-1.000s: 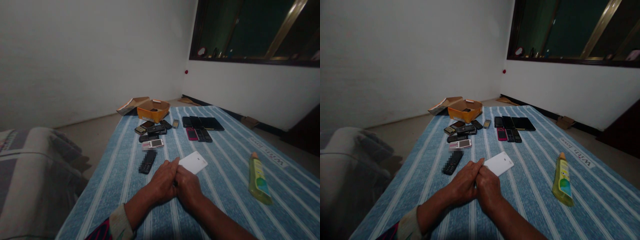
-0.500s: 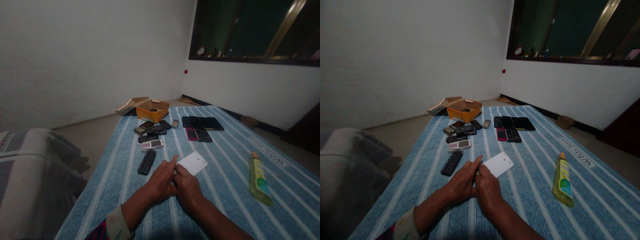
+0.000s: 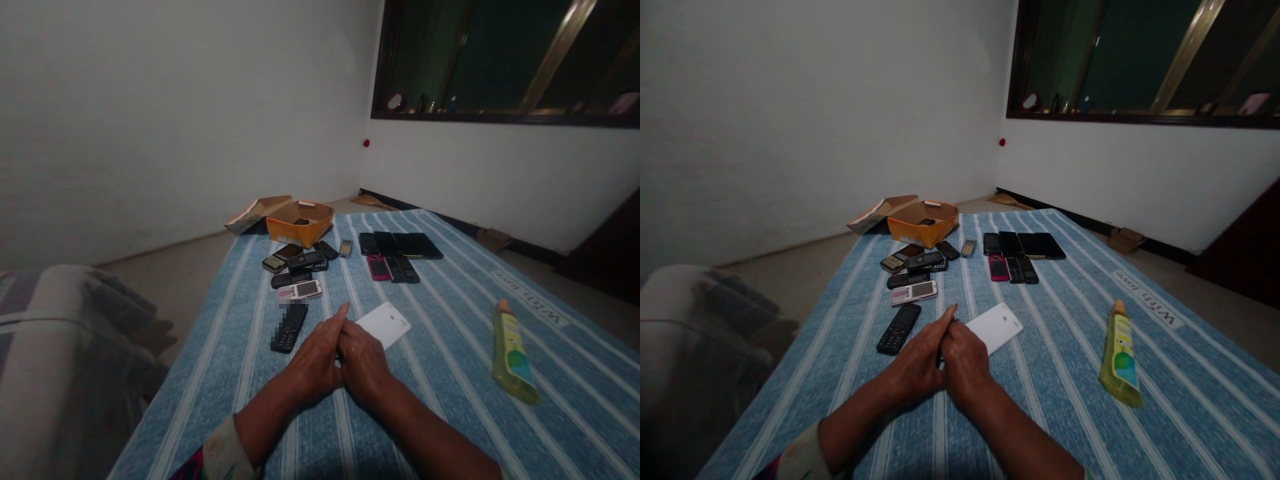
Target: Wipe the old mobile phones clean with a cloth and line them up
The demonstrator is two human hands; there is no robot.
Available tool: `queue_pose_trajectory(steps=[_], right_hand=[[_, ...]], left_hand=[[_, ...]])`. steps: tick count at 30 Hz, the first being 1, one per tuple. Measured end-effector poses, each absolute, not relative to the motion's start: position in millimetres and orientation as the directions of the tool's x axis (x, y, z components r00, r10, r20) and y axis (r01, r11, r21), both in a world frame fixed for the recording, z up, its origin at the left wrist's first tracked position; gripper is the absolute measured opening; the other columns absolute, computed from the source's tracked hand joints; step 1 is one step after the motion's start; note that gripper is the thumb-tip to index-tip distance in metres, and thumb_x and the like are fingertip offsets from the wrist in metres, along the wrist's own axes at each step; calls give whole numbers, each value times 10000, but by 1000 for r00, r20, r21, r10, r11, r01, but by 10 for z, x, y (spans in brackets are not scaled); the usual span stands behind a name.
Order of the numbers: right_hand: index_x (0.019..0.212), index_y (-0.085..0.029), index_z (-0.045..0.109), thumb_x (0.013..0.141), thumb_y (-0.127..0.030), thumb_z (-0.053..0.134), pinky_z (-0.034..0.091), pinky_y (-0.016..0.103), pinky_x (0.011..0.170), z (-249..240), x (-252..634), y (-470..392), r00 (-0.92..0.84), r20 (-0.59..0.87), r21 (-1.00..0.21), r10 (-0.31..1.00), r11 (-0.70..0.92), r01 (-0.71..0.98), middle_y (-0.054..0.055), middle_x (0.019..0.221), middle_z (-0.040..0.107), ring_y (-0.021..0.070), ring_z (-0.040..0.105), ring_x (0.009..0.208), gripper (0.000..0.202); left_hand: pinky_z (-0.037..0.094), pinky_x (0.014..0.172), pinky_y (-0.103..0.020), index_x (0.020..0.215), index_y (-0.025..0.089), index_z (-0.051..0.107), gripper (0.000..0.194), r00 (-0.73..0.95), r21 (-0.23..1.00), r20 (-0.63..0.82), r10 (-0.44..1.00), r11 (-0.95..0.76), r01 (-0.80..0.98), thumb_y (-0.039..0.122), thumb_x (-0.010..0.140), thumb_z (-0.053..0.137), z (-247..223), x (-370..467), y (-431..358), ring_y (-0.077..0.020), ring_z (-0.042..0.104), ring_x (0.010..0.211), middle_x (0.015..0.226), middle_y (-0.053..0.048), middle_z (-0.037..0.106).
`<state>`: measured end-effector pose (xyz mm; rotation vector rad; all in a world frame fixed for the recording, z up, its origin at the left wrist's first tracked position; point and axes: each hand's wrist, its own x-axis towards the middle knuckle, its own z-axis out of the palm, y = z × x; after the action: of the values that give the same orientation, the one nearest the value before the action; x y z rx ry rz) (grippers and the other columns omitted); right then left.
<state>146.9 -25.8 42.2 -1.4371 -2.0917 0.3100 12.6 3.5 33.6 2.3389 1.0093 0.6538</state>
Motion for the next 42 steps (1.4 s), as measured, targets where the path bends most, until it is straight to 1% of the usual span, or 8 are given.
queue_pose_trajectory(steps=[10,16,20,24,29,32,35,42], right_hand=[[1035,-132,704,845,-136,516,453,328,799,434,1405,-109,-274,265,-340,925,355,871,119,956,700,238,631,899,267],[955,-137,696,889,-183,488,441,314,756,454,1365,-26,-242,226,-282,944,301,911,117,892,686,224,629,851,224],[925,-135,692,900,-171,479,438,318,751,473,1337,10,-206,201,-278,958,257,925,130,889,680,230,629,862,218],[904,-148,698,922,-160,462,436,317,756,539,1316,27,-172,168,-291,971,215,932,123,900,681,232,629,883,238],[864,-167,700,932,-174,480,428,300,748,605,1308,58,-141,144,-309,979,180,934,99,904,683,219,623,892,230],[848,-172,702,916,-170,512,419,284,742,602,1327,78,-133,132,-320,982,169,932,84,914,684,209,621,901,202],[845,-186,707,903,-172,533,409,264,718,587,1364,89,-135,128,-344,983,171,923,64,899,682,191,618,888,184],[866,-158,721,921,-181,494,410,286,721,647,1446,79,-190,109,-325,976,216,921,99,903,675,203,607,873,234]], left_hand=[[367,1086,-529,1498,136,120,922,579,569,281,765,-619,541,226,724,614,272,90,51,-336,403,1336,1451,-215,393],[416,1012,-506,1466,84,173,825,485,408,247,839,-544,733,172,739,553,426,160,-41,-330,509,1202,1317,-210,516],[450,939,-463,1452,69,204,797,411,295,158,898,-440,848,154,740,552,555,221,-110,-323,555,1101,1243,-191,564],[462,877,-447,1428,63,246,726,366,193,145,919,-389,901,170,772,539,604,262,-163,-318,577,1033,1155,-175,604],[459,820,-425,1196,96,490,428,332,137,115,936,-345,928,182,782,552,663,309,-222,-315,597,968,1021,-151,636],[450,793,-419,1047,107,551,279,318,142,68,946,-325,935,201,785,565,701,343,-258,-323,603,926,926,-136,637],[443,788,-420,1048,106,547,322,325,183,68,943,-332,925,243,763,607,681,369,-287,-327,602,910,920,-129,635],[440,801,-409,1293,104,384,627,295,292,176,939,-335,896,314,768,655,486,401,-347,-324,591,986,1038,-138,631]])
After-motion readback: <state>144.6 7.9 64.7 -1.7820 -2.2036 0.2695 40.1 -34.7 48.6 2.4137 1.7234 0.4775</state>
